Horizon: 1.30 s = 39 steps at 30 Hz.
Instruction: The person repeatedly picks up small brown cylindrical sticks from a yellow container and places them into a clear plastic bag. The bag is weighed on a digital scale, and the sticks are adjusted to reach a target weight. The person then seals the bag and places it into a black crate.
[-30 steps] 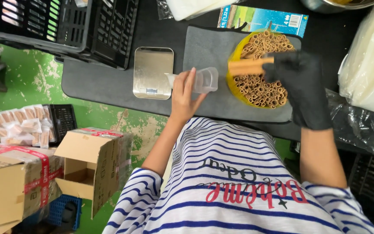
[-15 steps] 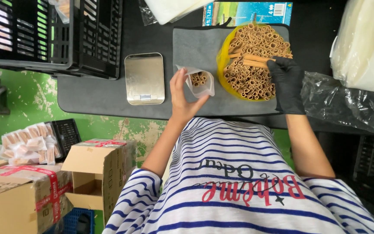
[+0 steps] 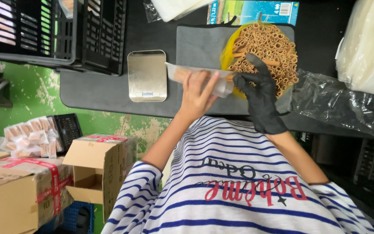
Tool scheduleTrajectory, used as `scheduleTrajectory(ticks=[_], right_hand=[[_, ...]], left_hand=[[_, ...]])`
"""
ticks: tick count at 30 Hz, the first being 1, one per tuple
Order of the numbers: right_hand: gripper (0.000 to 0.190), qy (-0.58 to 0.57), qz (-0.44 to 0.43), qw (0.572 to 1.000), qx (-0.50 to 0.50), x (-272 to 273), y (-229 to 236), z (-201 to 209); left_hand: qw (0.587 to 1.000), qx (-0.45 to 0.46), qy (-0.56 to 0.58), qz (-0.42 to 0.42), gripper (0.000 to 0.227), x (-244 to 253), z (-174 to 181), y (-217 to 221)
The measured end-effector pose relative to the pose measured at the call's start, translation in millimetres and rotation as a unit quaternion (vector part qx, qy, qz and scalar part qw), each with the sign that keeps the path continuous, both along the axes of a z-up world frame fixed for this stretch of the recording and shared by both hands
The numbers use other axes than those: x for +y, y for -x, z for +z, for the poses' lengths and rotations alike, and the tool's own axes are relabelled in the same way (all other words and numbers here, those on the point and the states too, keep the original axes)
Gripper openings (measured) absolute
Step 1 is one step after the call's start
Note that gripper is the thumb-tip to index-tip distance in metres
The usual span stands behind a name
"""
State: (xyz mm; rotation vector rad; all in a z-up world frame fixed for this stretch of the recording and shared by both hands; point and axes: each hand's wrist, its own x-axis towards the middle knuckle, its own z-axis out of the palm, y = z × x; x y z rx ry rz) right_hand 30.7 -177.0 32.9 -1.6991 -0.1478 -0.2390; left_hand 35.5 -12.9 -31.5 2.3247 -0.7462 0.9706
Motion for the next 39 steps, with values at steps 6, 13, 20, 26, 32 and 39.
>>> scheduleTrajectory(ticks=[6, 13, 20, 26, 32, 39], right_hand=[[0.034, -0.180, -0.019, 0.968, 0.171, 20, -4, -16], [0.027, -0.121, -0.026, 0.985, 0.123, 21, -8, -12], [0.020, -0.063, -0.041, 0.994, 0.084, 18, -3, -10], [0.015, -0.020, -0.044, 0.998, 0.044, 19, -9, -3], [0.014, -0.074, -0.101, 0.992, 0.017, -41, -6, 3], [0.011, -0.131, -0.180, 0.967, 0.126, -63, 5, -20]], left_hand=[[0.995, -0.032, -0.084, 0.034, 0.037, -8, -2, -4], [0.996, -0.012, -0.085, -0.008, 0.038, -12, 5, 1], [0.997, 0.056, -0.024, -0.052, 0.040, -12, -22, 12], [0.977, 0.134, 0.155, 0.060, 0.074, 36, 12, 9], [0.881, 0.167, 0.349, 0.273, 0.087, 95, 26, -3], [0.844, 0.198, 0.427, 0.259, 0.110, 104, 10, -12]])
